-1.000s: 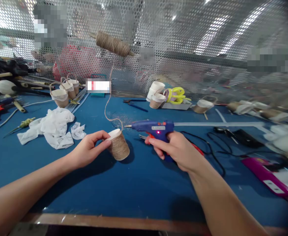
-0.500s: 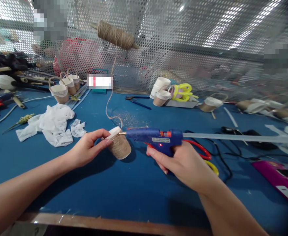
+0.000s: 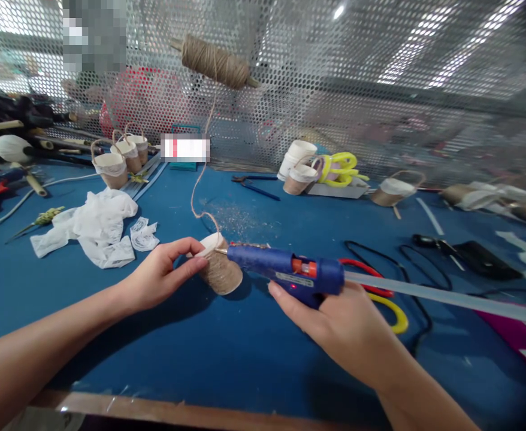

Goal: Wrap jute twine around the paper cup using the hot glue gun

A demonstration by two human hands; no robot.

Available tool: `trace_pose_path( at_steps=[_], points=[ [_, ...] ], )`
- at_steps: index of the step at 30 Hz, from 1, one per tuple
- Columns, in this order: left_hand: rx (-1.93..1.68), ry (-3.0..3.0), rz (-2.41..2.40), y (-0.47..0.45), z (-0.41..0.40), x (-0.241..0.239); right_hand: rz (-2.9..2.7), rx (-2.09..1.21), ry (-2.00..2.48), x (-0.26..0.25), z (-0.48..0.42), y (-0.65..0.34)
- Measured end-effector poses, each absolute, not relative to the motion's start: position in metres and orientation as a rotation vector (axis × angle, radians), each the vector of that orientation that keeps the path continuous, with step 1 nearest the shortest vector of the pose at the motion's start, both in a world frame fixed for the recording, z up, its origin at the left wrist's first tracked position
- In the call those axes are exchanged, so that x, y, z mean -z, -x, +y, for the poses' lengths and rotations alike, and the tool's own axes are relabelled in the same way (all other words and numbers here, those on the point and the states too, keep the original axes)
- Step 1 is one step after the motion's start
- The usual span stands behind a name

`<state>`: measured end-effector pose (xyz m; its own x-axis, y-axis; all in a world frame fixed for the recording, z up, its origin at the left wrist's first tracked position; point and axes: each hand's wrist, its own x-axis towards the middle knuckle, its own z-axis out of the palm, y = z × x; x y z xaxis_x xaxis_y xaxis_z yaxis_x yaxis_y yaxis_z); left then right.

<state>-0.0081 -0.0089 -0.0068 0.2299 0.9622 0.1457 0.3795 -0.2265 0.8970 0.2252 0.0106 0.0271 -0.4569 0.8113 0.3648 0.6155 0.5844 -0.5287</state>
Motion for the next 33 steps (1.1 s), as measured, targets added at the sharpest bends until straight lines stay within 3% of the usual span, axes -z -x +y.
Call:
trace_pose_path(
  at_steps=[13,21,33],
  points=[
    [-0.93,-1.767,1.203,0.013,-0.008,0.009,-2.202,-0.431,1.306,-0.032,0.009,-0.228],
    [-0.938,-1.769,1.181,0.013,-0.008,0.006,-2.225,-0.392,1.158,-0.029,0.008,-0.228],
    [-0.919,-1.805,1.163,0.014,-0.007,0.005,-2.189,-0.528,1.418,-0.038,0.004,-0.223]
  ],
)
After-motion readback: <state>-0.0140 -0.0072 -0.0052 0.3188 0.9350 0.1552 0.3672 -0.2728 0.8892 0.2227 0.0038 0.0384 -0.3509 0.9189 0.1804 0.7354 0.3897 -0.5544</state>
